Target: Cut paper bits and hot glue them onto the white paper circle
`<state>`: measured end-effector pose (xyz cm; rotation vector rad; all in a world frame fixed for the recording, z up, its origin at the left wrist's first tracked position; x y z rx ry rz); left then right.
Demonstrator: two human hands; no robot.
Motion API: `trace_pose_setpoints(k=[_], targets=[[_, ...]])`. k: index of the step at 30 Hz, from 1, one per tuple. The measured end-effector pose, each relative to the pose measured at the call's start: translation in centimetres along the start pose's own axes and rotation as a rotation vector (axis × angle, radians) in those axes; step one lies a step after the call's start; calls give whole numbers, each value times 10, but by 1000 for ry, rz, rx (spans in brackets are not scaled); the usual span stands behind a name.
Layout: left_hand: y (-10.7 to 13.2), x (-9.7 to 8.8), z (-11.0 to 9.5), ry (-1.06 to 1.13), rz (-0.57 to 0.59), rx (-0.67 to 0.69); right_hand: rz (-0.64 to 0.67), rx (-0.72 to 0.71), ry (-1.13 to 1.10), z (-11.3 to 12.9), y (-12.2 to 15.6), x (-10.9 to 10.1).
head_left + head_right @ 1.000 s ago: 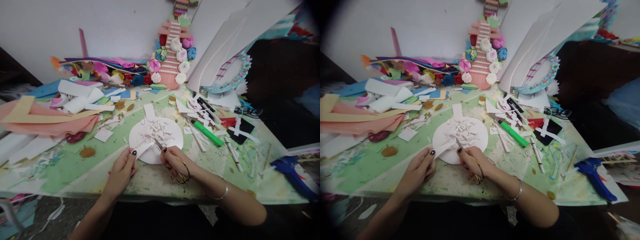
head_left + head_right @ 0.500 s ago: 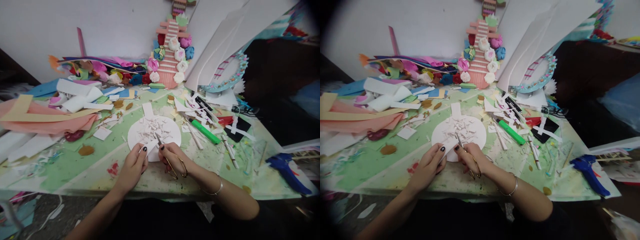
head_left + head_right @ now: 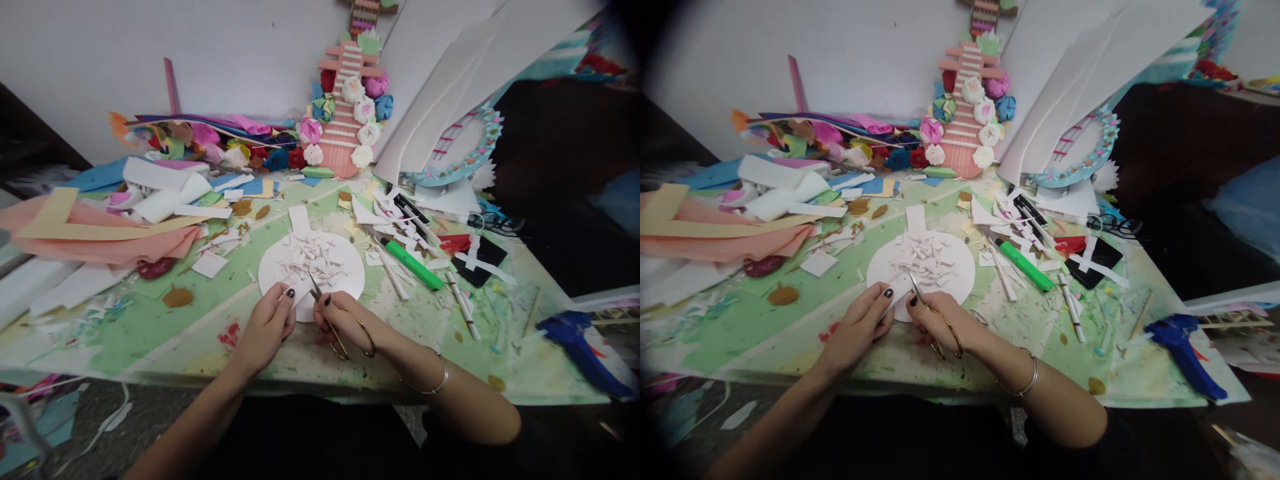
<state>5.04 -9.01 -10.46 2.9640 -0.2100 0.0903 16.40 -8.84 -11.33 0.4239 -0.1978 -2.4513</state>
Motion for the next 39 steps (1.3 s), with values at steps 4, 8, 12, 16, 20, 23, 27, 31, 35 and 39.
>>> trace_pose_setpoints(k=[4, 8, 12, 16, 20, 23, 27, 31, 35, 39], targets=[[1, 9, -1, 3, 41, 6, -58, 39, 45, -5, 3, -4], [-1, 9, 4, 9, 26, -18, -82, 90, 72, -8, 5, -6], [-2, 0, 6, 43, -35, -14, -32, 98, 17, -10, 2, -2], [-5, -5, 4, 59, -64, -10, 31, 4, -76, -6, -1, 3], [-7, 1, 3, 49, -37, 0, 17, -17, -5, -7, 0, 2], [-9, 7, 1, 75, -7, 9, -15, -7, 86, -7, 1, -2], [-10, 9, 2, 77, -27, 13, -67, 53, 169, -7, 4, -9], [-11, 6, 8, 114, -36, -22, -89, 79, 142, -6, 3, -9], [-12, -2, 14, 249, -75, -88, -70, 128, 63, -11, -1, -5], [-13, -2, 15, 427, -61, -139, 43, 60, -120, -9, -3, 7]])
Point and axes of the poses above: each hand's wrist, its own y-axis away from the middle knuckle, its own x-axis out of the palm, z = x × y, the point moved 8 cm from there along -y, towards the middle knuckle, and after that the axes turned 12 degrees about y, right-handed, at the moved point
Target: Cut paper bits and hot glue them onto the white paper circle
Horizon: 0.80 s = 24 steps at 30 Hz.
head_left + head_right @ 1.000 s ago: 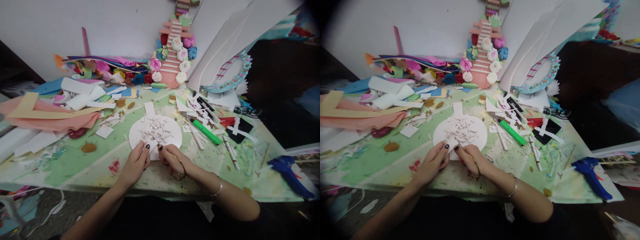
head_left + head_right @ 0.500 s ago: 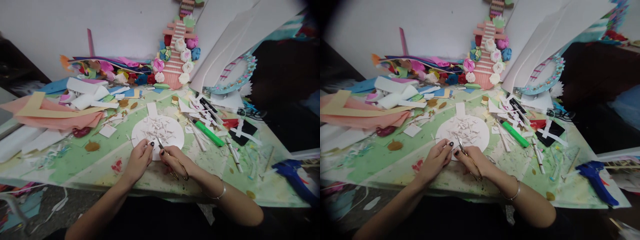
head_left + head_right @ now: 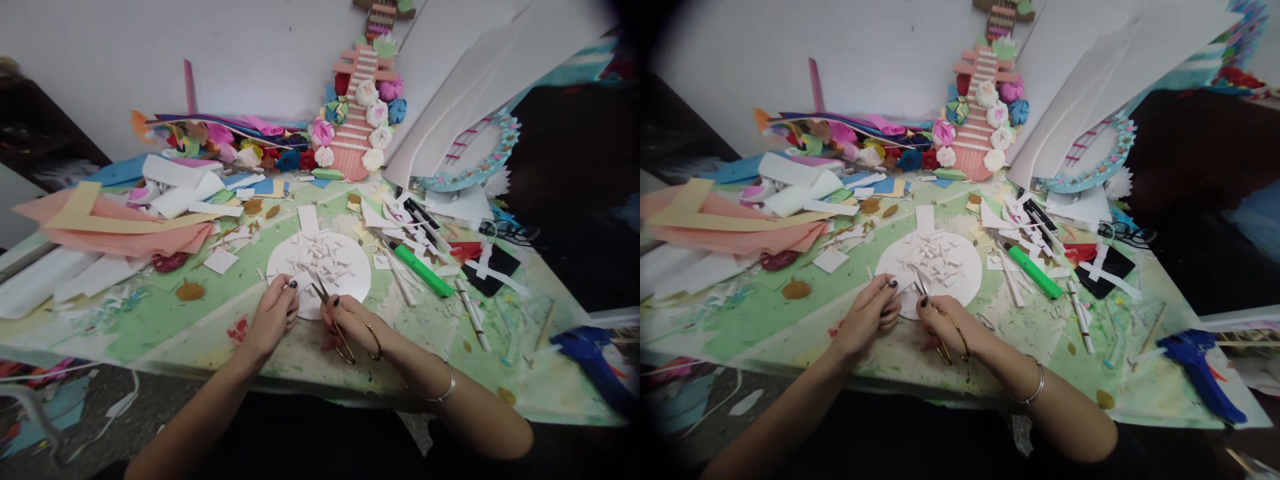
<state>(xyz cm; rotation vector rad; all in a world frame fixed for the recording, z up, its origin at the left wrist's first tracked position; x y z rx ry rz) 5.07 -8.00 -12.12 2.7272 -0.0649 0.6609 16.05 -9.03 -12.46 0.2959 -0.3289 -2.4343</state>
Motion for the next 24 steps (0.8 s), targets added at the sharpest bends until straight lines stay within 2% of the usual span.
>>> trace_pose_setpoints(k=[3, 10, 16, 24], targets=[[0, 6, 1, 18, 46, -13, 19, -68, -4, 3, 2, 1], [0, 21, 6, -57, 110, -33, -59, -76, 126, 10, 8, -3], [0, 20, 8, -215, 85, -53, -156, 13, 249, 4, 9, -9], [2, 19, 16, -102, 83, -180, -143, 112, 270, -3, 8, -6]])
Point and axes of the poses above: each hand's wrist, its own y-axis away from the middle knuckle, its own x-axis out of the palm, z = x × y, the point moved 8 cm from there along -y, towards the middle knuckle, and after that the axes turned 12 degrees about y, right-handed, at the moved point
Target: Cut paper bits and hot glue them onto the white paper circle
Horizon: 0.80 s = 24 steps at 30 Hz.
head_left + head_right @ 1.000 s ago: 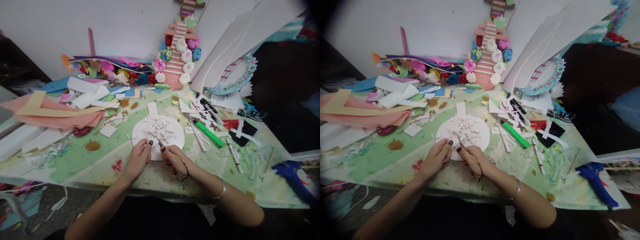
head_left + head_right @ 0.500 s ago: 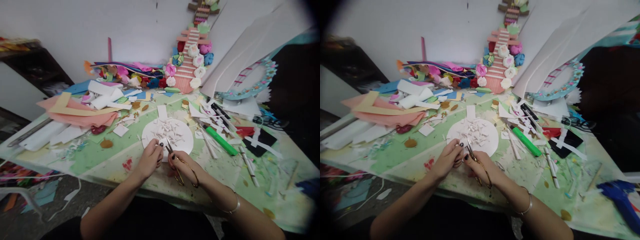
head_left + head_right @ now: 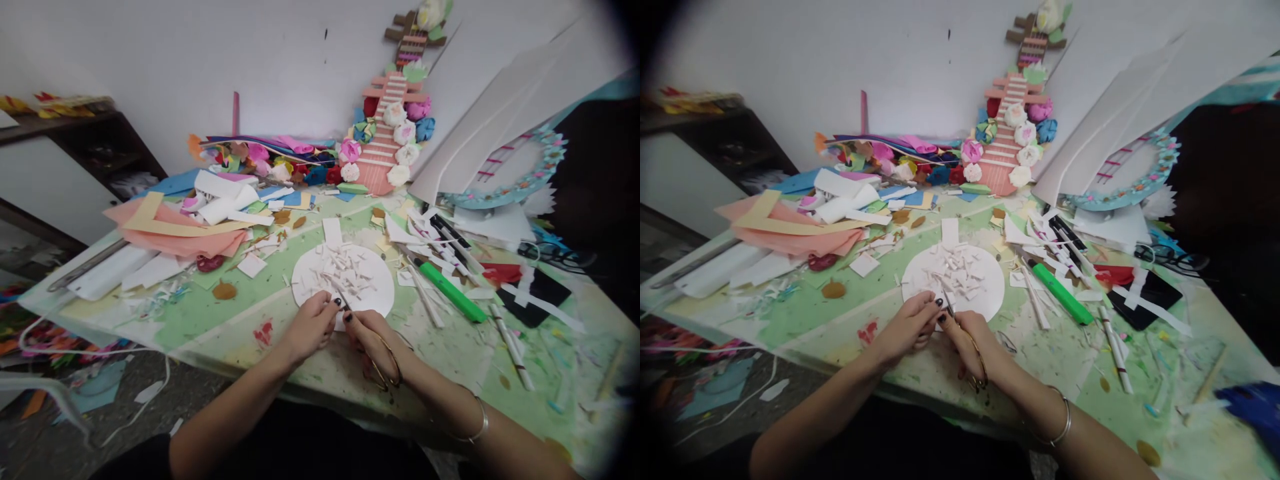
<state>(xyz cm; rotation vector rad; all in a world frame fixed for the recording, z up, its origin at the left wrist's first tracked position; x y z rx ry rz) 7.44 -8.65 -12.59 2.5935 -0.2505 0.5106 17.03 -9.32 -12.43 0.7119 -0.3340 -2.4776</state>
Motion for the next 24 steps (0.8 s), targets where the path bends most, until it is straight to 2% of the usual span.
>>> trace_pose_setpoints(k=[4, 8, 13, 18, 24], targets=[[-1, -2, 3, 46, 17, -37, 6, 7, -38, -1, -2, 2], [-6, -11, -2, 64, 22, 7, 88, 48, -176, -5, -6, 8], [-4, -15, -18, 95, 76, 59, 150, -118, -304, 3, -5, 7], [1, -10, -24, -11, 207, -44, 101, -264, -168, 14, 2, -5], [-2, -7, -32, -170, 259, -106, 82, -219, 65, 17, 5, -12]])
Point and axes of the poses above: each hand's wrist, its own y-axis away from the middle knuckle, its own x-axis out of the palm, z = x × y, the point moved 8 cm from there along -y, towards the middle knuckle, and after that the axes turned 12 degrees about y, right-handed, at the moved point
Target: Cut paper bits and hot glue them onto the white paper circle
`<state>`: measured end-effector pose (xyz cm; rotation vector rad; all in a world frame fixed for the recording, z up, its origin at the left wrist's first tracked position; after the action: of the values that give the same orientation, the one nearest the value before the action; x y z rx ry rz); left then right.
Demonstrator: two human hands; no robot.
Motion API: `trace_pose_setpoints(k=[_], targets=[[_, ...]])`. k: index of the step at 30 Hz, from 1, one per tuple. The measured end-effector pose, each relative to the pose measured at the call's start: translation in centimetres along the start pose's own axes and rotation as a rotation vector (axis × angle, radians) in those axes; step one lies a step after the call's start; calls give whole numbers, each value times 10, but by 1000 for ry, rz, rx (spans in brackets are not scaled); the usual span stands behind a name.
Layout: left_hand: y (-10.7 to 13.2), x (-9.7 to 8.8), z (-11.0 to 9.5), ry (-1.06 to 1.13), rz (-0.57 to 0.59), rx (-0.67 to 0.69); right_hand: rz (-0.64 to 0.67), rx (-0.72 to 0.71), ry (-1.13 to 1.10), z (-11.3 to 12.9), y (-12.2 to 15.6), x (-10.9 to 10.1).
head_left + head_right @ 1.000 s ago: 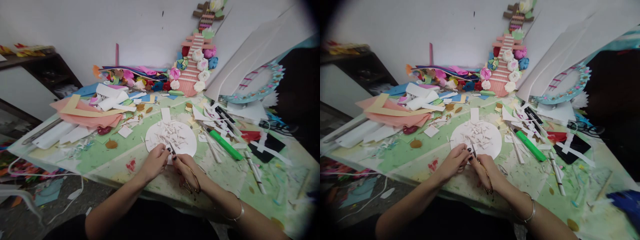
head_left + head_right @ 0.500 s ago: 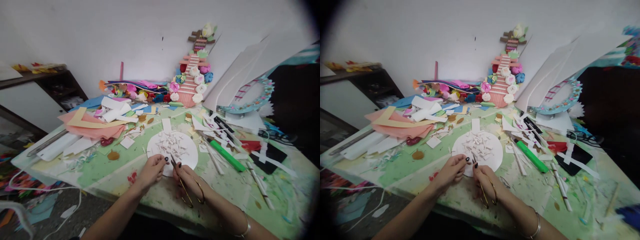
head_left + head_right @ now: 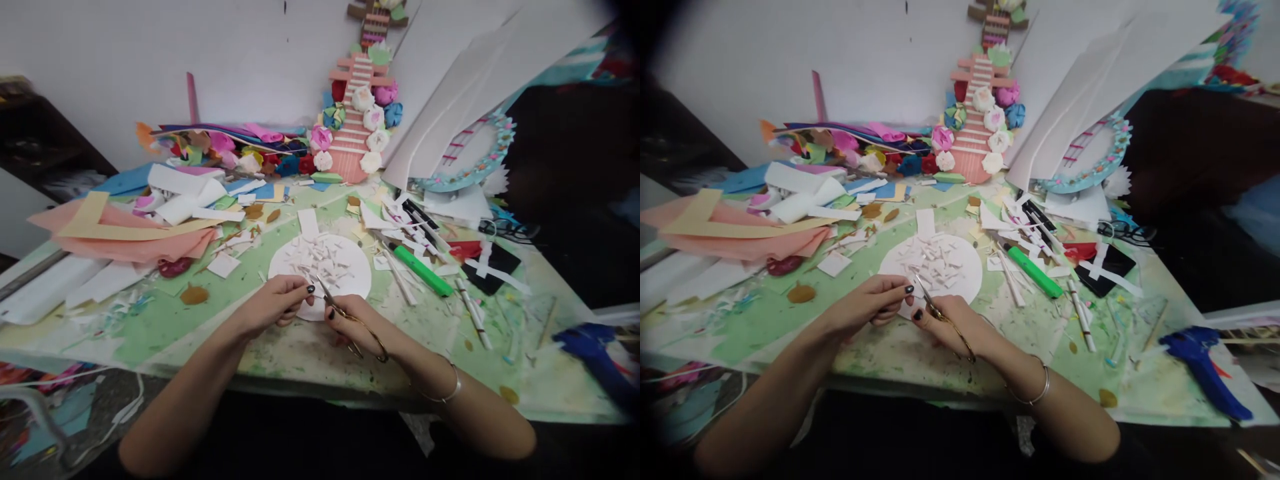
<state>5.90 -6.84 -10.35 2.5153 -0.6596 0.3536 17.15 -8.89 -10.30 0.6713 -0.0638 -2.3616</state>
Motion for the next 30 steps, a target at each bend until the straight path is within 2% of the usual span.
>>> trace_pose_setpoints(k=[4, 8, 13, 21, 30], targets=[[-5, 2, -1, -24, 19, -27, -21, 99, 37, -9, -1, 1], [-11, -3, 5, -12, -12, -52, -22, 150, 101, -12, -2, 2], [-13, -8, 14, 18, -57, -84, 4, 193, 37, -19, -3, 8], [-14, -7, 16, 18, -121, -54, -9, 199, 11, -23, -6, 11], [-17, -18, 6, -210, -178, 63, 2, 266, 28, -20, -5, 11]])
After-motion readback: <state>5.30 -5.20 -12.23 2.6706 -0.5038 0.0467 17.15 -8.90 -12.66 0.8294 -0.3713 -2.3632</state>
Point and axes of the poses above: each hand's wrist, its own y-axis away from the middle knuckle, its own x-axis out of the palm, z = x × y, the point moved 8 cm from there along -y, towards the middle knuckle, and after that the axes turned 12 degrees about y, right-handed, at the moved point
